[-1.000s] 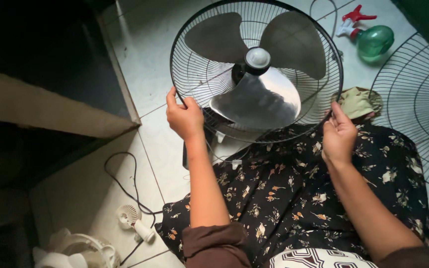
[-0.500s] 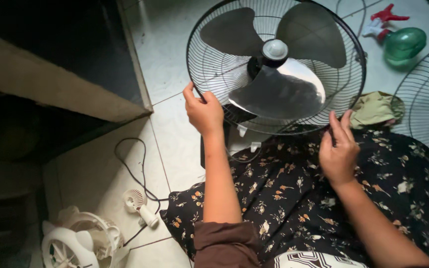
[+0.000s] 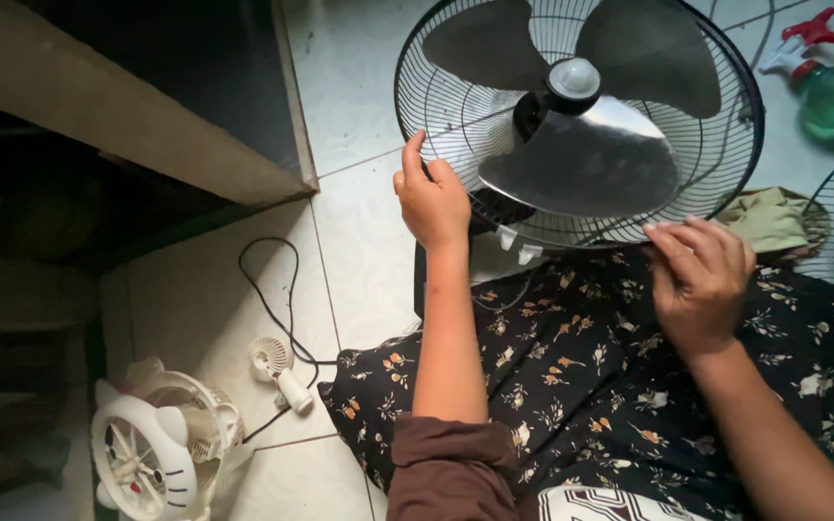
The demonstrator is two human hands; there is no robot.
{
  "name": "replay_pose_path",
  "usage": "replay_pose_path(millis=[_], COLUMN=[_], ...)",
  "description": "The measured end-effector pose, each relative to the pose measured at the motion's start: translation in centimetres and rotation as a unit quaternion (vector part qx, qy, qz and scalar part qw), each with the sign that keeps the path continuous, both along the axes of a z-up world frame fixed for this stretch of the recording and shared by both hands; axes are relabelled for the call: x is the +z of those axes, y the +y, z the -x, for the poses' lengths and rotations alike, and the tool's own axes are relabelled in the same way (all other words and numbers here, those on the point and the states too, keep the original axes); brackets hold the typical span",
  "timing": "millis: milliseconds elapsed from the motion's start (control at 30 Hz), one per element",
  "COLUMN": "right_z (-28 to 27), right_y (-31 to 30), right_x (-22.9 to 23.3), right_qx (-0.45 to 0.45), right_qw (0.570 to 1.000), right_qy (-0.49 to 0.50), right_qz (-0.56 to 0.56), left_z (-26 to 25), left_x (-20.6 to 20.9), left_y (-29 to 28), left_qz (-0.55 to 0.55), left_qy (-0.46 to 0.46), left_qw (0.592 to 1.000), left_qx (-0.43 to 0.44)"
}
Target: The person uses a screwdriver to remove a small plastic piece from the fan's neck, then removes the front grille. They reattach the grille and secure it with the plastic piece and screwdriver. The fan remains on the floor during the task.
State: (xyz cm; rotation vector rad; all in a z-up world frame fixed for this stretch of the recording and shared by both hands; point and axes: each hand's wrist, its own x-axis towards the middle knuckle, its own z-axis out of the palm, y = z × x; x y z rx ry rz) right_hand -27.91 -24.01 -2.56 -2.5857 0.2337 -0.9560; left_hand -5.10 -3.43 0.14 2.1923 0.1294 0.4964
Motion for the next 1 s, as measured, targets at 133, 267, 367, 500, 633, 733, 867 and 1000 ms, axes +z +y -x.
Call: replay_pose_path(millis=[133,267,367,500,633,733,867,1000], right_z=[-0.5,-1.3,-1.7,-2.9,-2.9,-3.0,-3.2,-3.6], right_y=[-0.4,0.3,0.9,2.1,2.5,2.3,2.2,1.8], right_x=[0.4,0.9,1.7,2.5,2.9,2.9,3.2,3.3], right_qx=[0.053,0.099,0.127,0.173,0.170,0.171,0.177,0.181], right_qw=[0.999,0.995,0.991,0.981,0.982,0.982,0.980,0.978], right_qy=[0.000,-0.030,-0.047,-0.081,-0.078,-0.080,-0.087,-0.100], right_qz=[0.009,0.006,0.021,0.042,0.030,0.024,0.016,-0.001], left_z=[0.4,0.5,0.5,1.4,1.1,1.1,1.8,2.1], left_x=[0.0,-0.1,-0.2,-0.3,0.0,0.5,1.0,1.3], left_y=[0.1,0.1,-0.1,-1.3,-1.4,-1.4,-1.7,-2.2], left_qz=[0.015,0.018,0.024,-0.030,-0.027,-0.040,0.009,-0.050], left_qy=[0.026,0.031,0.002,-0.119,-0.234,-0.287,-0.254,-0.317], left_qw=[1.000,0.999,1.000,0.992,0.968,0.943,0.926,0.903], left_qx=[-0.009,-0.012,-0.018,-0.003,-0.083,-0.161,-0.280,-0.286])
